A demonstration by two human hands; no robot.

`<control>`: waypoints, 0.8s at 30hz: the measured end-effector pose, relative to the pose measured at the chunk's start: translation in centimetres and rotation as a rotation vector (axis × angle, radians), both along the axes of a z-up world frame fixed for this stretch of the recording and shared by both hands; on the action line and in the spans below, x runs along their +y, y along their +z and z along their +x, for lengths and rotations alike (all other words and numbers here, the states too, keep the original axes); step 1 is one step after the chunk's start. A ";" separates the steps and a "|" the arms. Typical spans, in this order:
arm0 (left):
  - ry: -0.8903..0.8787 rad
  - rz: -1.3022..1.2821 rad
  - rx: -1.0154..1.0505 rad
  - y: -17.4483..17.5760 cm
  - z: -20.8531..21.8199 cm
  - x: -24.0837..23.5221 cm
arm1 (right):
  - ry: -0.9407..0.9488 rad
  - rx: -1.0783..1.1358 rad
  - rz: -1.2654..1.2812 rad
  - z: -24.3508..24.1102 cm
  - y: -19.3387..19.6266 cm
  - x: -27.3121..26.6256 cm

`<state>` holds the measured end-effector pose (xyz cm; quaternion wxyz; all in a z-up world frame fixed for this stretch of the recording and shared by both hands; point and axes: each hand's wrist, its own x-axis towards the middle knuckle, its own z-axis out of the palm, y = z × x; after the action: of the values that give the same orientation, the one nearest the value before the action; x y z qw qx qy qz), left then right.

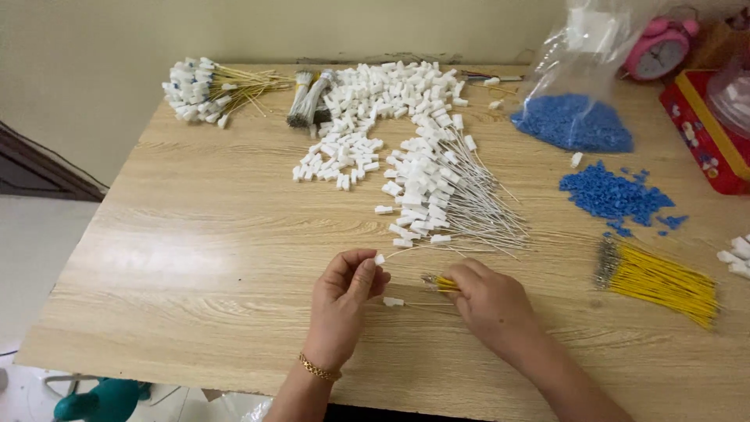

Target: The person assembles small craft items by inserting thin sticks into white cylindrical pieces. They handle bundles of sticks and individual white pieces, repeatedly picking up a piece and inserting a stick into it. The assembled items are placed on the table alongside other materials.

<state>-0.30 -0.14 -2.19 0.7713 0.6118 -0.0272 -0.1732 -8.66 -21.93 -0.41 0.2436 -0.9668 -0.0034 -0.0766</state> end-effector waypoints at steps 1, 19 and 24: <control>0.016 -0.039 0.005 -0.1 -0.1 0.1 | -0.008 -0.007 0.030 0.2 0.5 0.5; -0.190 -0.150 -0.002 0.5 -1.8 -0.2 | -0.069 0.011 0.486 0.8 5.8 3.0; -0.172 -0.217 0.212 1.3 -1.9 -0.2 | -0.069 0.031 0.460 0.6 5.9 3.0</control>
<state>-2.20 -0.29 -0.87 0.8138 0.4985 -0.0167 -0.2983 -8.09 -18.93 5.53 0.4548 -0.8865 0.0512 -0.0687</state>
